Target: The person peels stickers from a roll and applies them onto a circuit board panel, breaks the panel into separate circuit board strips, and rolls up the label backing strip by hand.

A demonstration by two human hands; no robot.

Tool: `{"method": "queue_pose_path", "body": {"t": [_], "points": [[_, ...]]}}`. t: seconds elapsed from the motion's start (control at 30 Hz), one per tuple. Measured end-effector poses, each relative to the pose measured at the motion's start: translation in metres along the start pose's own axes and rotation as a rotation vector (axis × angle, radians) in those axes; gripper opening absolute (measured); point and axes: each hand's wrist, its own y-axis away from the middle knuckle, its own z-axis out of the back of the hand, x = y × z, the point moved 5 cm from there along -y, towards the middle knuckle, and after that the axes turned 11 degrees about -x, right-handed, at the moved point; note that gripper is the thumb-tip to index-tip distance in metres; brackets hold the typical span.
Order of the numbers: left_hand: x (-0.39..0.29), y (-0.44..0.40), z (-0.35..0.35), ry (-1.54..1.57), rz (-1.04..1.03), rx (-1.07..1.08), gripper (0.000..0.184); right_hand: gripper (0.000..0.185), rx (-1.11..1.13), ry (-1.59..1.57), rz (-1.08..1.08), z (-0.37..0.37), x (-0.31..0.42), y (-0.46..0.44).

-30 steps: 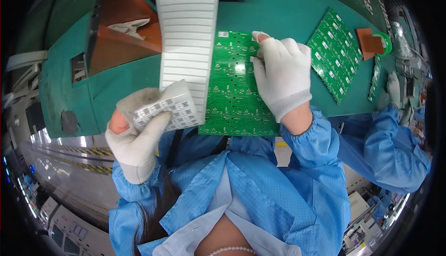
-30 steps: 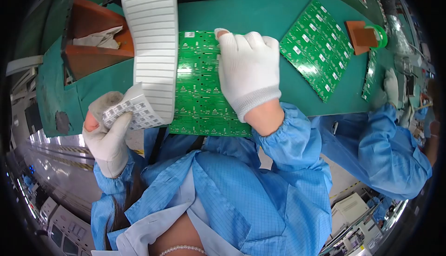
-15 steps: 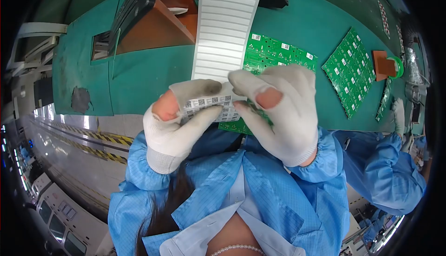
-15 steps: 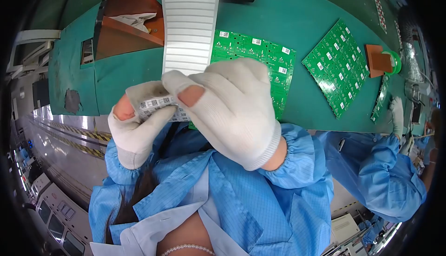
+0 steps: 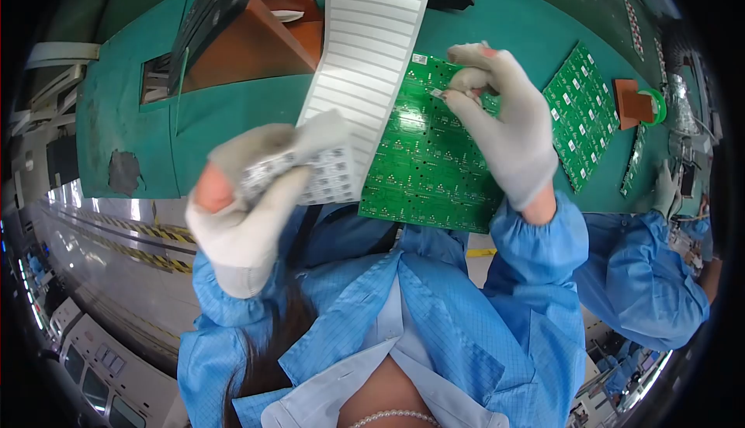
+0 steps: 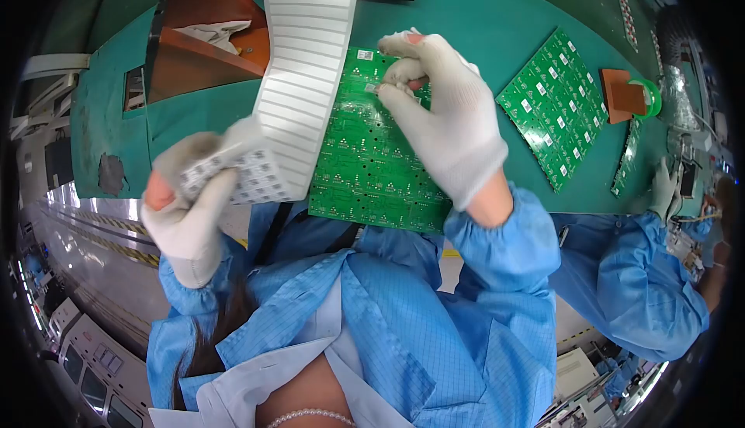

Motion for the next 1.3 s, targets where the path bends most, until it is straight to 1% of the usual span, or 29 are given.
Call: {"method": "queue_pose_path", "body": {"t": [0.03, 0.13, 0.23, 0.27, 0.37, 0.57, 0.67, 0.77, 0.87, 0.97, 1.07, 1.23, 1.3], "points": [[-0.001, 0.000, 0.006, 0.021, -0.018, -0.040, 0.041, 0.031, 0.028, -0.036, -0.079, -0.003, -0.012, -0.003], [-0.001, -0.001, 0.019, -0.034, -0.109, -0.135, 0.042, 0.027, 0.111, 0.025, -0.103, -0.016, -0.018, -0.003], [0.001, 0.000, 0.023, -0.012, -0.147, -0.138, 0.043, 0.025, 0.055, 0.102, 0.012, -0.023, -0.022, -0.006], [0.002, 0.000, 0.024, -0.015, -0.147, -0.137, 0.044, 0.025, 0.046, 0.099, 0.048, -0.026, -0.025, -0.007], [0.005, 0.000, 0.026, -0.013, -0.137, -0.141, 0.045, 0.026, 0.097, 0.121, 0.016, -0.030, -0.024, -0.008], [0.007, 0.000, 0.024, 0.013, -0.121, -0.130, 0.046, 0.026, 0.103, 0.146, 0.033, -0.033, -0.027, -0.009], [0.009, -0.001, 0.024, 0.009, -0.114, -0.120, 0.046, 0.031, 0.096, 0.147, 0.086, -0.033, -0.023, -0.011], [0.010, -0.001, 0.024, 0.008, -0.097, -0.122, 0.046, 0.025, 0.143, 0.187, 0.004, -0.034, -0.026, -0.011], [0.011, -0.001, 0.024, -0.002, -0.092, -0.123, 0.046, 0.026, 0.118, 0.186, 0.020, -0.036, -0.026, -0.009], [0.011, -0.001, 0.024, 0.000, -0.094, -0.118, 0.046, 0.032, 0.026, 0.202, 0.177, -0.037, -0.023, -0.008], [0.010, 0.000, 0.023, -0.013, -0.089, -0.118, 0.046, 0.032, 0.015, 0.243, 0.179, -0.038, -0.022, -0.007], [0.011, 0.001, 0.025, 0.015, -0.086, -0.142, 0.046, 0.031, 0.015, 0.460, 0.204, -0.040, -0.008, -0.002], [0.008, 0.000, 0.035, 0.033, -0.174, -0.199, 0.045, 0.034, 0.029, 0.533, 0.236, -0.042, -0.005, -0.001]]}}
